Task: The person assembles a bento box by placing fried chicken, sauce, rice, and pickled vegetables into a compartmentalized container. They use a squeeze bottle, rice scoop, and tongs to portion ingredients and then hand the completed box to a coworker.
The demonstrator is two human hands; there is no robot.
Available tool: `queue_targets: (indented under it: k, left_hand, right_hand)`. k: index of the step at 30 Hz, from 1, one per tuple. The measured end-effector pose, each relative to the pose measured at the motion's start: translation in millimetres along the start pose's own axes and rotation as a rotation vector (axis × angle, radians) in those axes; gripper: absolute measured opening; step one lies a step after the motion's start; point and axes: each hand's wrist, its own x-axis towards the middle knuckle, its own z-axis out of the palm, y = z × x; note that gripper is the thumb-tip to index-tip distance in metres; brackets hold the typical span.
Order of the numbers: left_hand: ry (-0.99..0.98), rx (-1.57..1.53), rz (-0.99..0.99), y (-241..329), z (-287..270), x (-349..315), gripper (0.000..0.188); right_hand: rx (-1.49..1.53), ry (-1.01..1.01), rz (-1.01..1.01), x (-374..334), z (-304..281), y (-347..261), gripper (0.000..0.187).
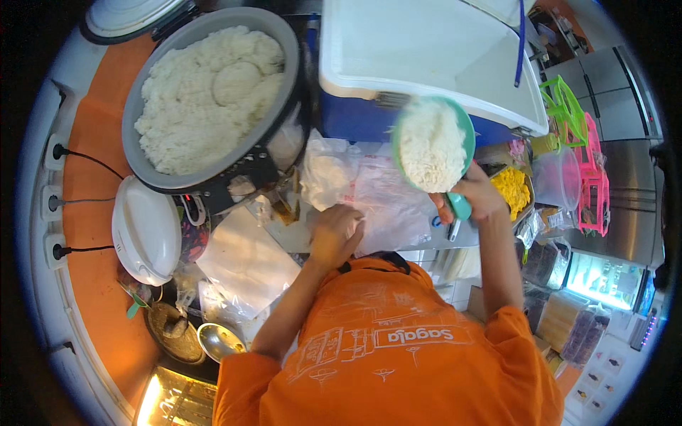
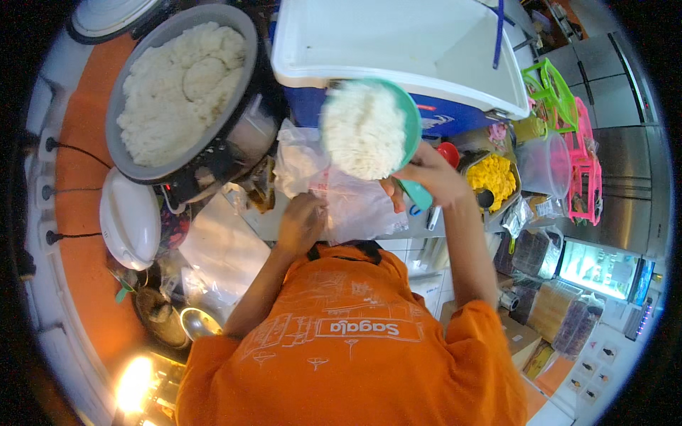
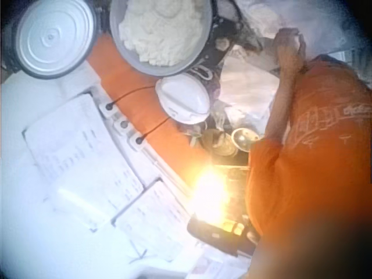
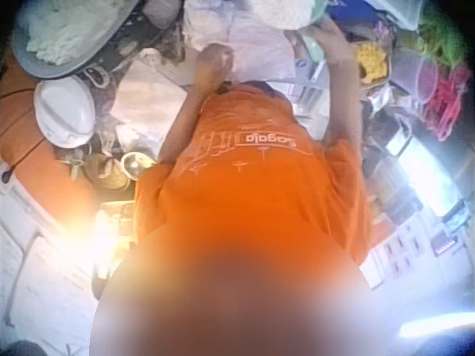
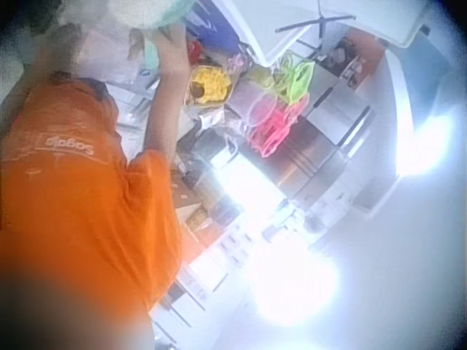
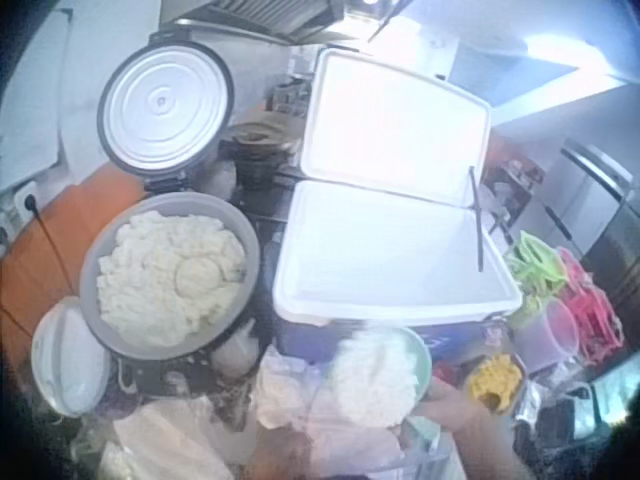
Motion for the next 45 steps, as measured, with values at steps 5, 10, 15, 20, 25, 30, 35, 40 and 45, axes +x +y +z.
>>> queue_targets:
  k: [5,10,15,20,25,30,35,40,45]
  left_hand:
    - [-0.501,0.512,-0.035,-35.9,108.6,12.6,0.106]
    - [-0.462,0.452,-0.044,-56.5,120.2,6.1,0.118]
    - [-0.490,0.552,-0.082,-50.1,119.4,12.1,0.134]
    - [-0.397,0.429,-0.161,-51.6,112.6,5.5,0.147]
    - [-0.306,0.415,-0.068,-55.7,110.8,-1.2,0.149]
    - [-0.337,0.472,-0.127,-55.0,106.5,-2.0,0.148]
    - [-0.256,0.526,-0.101,-55.3,95.9,-19.2,0.143]
    - [-0.227,0.410,0.023,-44.6,90.8,-53.1,0.107]
    - [-0.336,0.370,0.189,-40.2,94.0,-66.5,0.041]
  right_hand:
    - [0.403,0.304,0.057,-75.2,-87.7,134.9,0.038]
    - [0.806,0.135,0.224,-65.0,-77.6,243.3,0.019]
    - [0.643,0.302,0.271,-43.8,-64.5,282.0,0.048]
    - [0.288,0.418,0.309,-55.9,-93.1,278.7,0.055]
    - [-1.276,0.409,-0.352,-58.1,-97.4,274.0,0.071]
    - [-1.573,0.196,-0.233,-57.0,-92.2,268.5,0.083]
    - [-1.593,0.238,-0.327,-58.4,-95.5,262.5,0.084]
    - [-1.498,0.486,-0.371,-63.8,-113.6,256.9,0.077]
    - [-1.532,0.736,-0.136,-32.1,-153.1,241.3,0.071]
